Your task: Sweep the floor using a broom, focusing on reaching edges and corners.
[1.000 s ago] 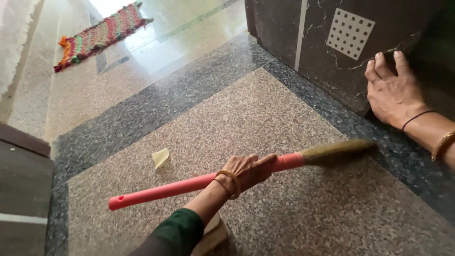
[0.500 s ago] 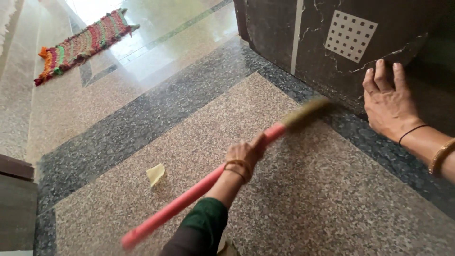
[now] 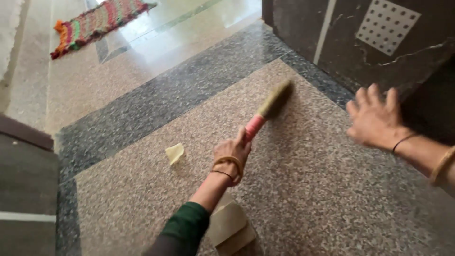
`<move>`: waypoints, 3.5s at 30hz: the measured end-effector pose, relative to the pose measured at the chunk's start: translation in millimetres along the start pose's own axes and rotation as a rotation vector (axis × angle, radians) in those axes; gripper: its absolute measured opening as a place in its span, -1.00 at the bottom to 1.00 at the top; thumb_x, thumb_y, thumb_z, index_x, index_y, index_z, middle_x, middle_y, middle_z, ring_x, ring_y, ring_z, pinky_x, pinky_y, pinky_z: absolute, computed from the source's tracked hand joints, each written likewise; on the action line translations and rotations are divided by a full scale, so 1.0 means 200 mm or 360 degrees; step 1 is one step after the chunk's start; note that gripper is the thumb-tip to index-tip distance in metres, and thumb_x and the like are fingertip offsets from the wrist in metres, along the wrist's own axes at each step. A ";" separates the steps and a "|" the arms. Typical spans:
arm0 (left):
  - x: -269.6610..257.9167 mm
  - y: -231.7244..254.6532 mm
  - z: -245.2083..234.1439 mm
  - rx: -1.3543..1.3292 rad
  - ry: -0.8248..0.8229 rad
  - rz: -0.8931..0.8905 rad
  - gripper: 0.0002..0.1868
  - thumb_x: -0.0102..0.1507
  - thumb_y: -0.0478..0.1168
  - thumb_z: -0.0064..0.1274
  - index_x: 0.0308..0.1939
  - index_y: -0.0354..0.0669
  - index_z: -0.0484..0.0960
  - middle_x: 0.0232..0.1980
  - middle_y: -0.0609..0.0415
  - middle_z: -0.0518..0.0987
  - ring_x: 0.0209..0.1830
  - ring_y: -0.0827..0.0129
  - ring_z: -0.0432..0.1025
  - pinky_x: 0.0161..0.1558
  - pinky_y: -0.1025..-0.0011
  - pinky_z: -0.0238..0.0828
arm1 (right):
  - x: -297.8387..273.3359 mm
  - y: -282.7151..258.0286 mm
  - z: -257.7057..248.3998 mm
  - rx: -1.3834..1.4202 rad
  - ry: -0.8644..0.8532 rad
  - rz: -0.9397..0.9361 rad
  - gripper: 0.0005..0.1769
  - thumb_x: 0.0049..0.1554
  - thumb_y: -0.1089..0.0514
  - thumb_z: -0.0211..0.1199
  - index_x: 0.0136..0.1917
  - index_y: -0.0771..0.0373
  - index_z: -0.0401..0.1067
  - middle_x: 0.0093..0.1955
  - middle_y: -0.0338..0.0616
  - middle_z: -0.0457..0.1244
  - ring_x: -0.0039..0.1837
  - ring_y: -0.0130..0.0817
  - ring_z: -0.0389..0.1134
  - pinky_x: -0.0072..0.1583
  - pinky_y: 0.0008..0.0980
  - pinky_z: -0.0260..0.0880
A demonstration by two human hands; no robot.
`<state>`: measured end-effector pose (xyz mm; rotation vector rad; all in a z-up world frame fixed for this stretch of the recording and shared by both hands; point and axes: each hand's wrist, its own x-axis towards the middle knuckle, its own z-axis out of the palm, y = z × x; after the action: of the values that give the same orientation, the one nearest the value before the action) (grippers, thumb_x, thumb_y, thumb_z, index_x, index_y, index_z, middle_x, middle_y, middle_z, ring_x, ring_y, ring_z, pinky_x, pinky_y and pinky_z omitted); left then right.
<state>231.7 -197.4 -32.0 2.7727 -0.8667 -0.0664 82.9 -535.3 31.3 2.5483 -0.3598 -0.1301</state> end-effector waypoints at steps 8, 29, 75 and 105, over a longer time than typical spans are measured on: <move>-0.31 -0.42 -0.18 0.0128 -0.0242 0.0289 -0.47 0.38 0.18 -0.14 0.42 0.38 0.22 -0.31 -0.13 0.66 -0.38 -0.09 0.58 -0.35 -0.02 0.49 | -0.56 -0.97 -0.55 0.1042 0.0152 -0.1215 -0.75 0.04 0.02 0.29 -0.03 0.14 0.49 0.01 -0.10 0.37 0.13 -0.17 0.38 0.24 -0.08 0.31; -0.58 -0.73 -0.53 0.0027 -0.0263 -0.0123 -0.37 0.38 0.24 -0.16 0.51 0.38 0.14 -0.13 -0.10 0.63 -0.23 0.00 0.58 -0.18 0.05 0.50 | -0.02 -1.00 -0.71 0.0610 -0.0622 -0.1391 0.07 -0.30 -0.42 0.66 0.41 -0.33 0.28 0.71 -0.19 -0.35 0.65 -0.06 -0.38 0.58 0.17 -0.37; -0.07 -0.20 -0.16 -0.1641 -0.0119 -0.1298 -0.29 0.42 0.31 -0.47 0.39 -0.04 0.43 0.24 -0.27 0.49 0.30 -0.13 0.33 0.33 -0.01 0.21 | 0.34 -1.50 -0.48 0.3342 -0.1197 -0.0084 -0.43 0.35 -0.35 -0.12 0.23 0.15 0.29 -0.04 -0.14 0.27 -0.12 -0.27 0.26 -0.11 -0.17 0.32; -0.37 -0.44 -0.42 -0.1009 0.0374 -0.0580 -0.65 0.24 -0.04 -0.02 -0.03 -0.14 0.67 0.08 -0.15 0.57 0.22 -0.04 0.35 0.29 -0.01 0.21 | 0.56 -1.30 0.39 0.0545 0.0676 -0.2114 -0.28 0.24 -0.59 0.07 0.33 -0.04 0.36 -0.22 -0.33 0.40 -0.33 -0.67 0.39 -0.37 -0.51 0.43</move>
<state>229.2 -67.7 26.9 2.2373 -0.2137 -0.0621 236.5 -396.4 -177.0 2.5771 1.5873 -0.0006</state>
